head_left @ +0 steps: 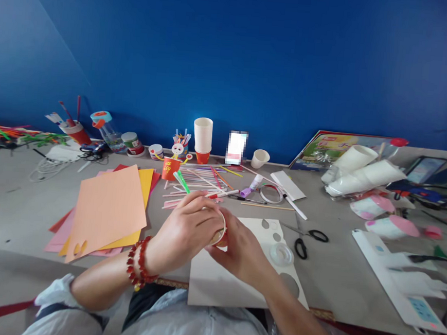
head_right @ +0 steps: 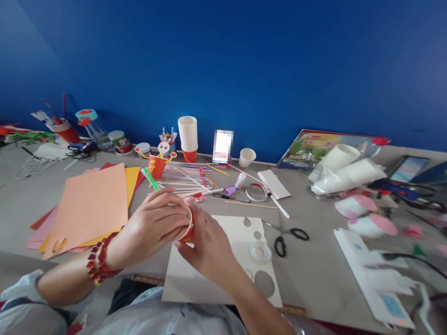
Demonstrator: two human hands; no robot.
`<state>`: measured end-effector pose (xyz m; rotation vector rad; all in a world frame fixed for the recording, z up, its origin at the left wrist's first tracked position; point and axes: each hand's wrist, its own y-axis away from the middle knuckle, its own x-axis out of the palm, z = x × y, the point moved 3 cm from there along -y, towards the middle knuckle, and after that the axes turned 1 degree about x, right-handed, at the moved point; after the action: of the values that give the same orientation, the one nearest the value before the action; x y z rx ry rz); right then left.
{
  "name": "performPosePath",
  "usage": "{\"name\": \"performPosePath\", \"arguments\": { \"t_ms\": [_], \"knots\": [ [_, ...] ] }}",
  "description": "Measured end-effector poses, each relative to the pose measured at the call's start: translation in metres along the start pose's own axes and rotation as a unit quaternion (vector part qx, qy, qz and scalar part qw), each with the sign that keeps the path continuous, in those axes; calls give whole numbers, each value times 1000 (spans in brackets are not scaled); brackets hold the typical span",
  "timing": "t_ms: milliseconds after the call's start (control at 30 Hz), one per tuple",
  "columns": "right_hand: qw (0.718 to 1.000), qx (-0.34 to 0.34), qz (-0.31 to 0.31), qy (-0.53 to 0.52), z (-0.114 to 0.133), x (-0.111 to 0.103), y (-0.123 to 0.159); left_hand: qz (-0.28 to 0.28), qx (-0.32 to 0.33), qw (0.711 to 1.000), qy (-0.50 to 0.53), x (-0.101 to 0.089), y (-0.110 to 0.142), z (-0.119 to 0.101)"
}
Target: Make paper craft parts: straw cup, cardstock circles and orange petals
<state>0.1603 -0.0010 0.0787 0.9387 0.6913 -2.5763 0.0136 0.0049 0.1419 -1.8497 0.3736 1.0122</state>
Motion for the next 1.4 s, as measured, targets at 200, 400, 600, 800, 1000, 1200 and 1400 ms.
{"name": "performPosePath", "arguments": {
  "t_ms": [200, 400, 600, 800, 1000, 1200, 1400],
  "knots": [
    [999, -16, -9, 35, 0, -1, 1, -38, -27, 994, -96, 1, 7, -2],
    [995, -50, -29, 77, -1, -3, 1, 7, 3, 995, -99, 7, 6, 0],
    [996, -44, -20, 72, 4, -7, 0, -8, 36, 997, -62, 7, 2, -1],
    [995, -50, -24, 84, 3, -7, 0, -19, 21, 998, -51, 6, 2, -3],
    [995, -62, -29, 70, 3, -7, 0, -15, 5, 1000, 10, 3, 0, -3],
    [997, -36, 2, 62, 9, -9, -2, 39, -66, 994, 76, 5, 4, 1],
    [996, -14, 8, 88, 10, -9, -3, 23, -92, 990, 100, 9, 11, 6]
  ]
}}
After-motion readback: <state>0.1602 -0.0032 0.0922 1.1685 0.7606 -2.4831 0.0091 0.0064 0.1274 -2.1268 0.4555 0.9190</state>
